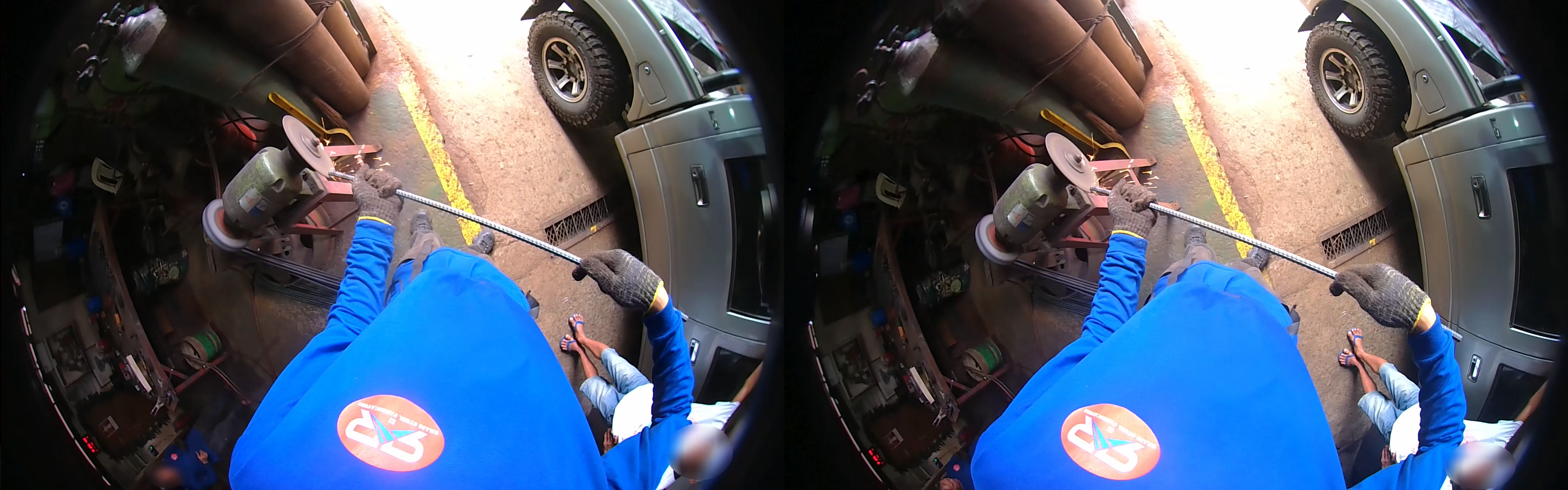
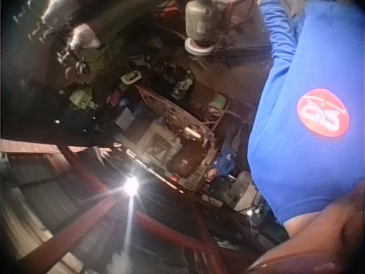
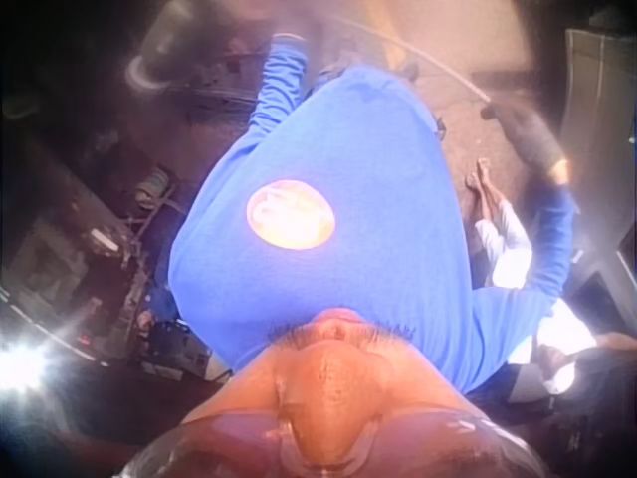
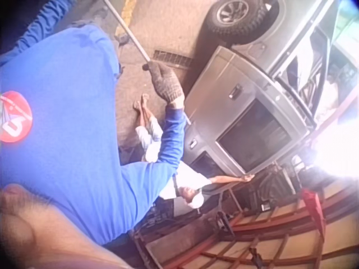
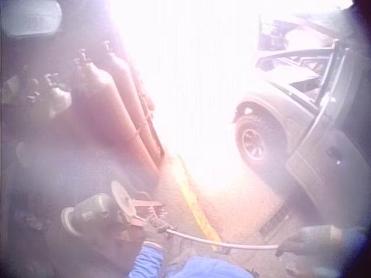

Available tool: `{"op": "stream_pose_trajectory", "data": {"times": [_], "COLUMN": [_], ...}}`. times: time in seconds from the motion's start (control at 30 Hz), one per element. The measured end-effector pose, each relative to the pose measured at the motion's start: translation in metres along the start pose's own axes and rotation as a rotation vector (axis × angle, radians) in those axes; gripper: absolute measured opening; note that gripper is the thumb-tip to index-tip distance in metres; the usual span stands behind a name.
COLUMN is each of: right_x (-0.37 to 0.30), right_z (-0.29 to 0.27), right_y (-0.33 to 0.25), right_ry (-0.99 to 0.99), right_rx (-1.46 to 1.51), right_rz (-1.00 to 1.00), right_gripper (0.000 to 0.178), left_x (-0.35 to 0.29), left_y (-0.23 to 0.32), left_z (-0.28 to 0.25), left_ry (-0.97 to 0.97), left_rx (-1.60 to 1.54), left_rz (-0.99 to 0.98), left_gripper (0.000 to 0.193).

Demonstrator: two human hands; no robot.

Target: The person picks up a bundle of metal rods and separates them. They then use a bench grinder to grind the ends of the rods one by one, creating sparks. The person holds the rods with both hands and rotates them against the grinding wheel.

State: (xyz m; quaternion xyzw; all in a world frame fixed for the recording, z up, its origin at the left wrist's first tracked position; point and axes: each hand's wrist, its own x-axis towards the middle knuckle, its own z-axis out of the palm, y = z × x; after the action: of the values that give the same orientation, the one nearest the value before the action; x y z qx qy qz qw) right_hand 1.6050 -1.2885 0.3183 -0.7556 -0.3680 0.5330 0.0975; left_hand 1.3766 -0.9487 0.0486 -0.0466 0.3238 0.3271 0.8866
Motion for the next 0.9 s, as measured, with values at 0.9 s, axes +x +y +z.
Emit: {"op": "stream_pose_trajectory", "data": {"times": [0.9], "right_x": [-0.012], "right_z": [-0.001], "right_y": [-0.033], "right_ry": [0.554], "right_rx": [-0.714], "right_rz": [-0.183], "right_gripper": [0.026], "left_x": [0.009], "left_y": [0.016], "left_z": [-0.001], "left_ry": [-0.183], "left_rx": [-0.144], "left_rz": [-0.059], "left_gripper": [0.04]}}
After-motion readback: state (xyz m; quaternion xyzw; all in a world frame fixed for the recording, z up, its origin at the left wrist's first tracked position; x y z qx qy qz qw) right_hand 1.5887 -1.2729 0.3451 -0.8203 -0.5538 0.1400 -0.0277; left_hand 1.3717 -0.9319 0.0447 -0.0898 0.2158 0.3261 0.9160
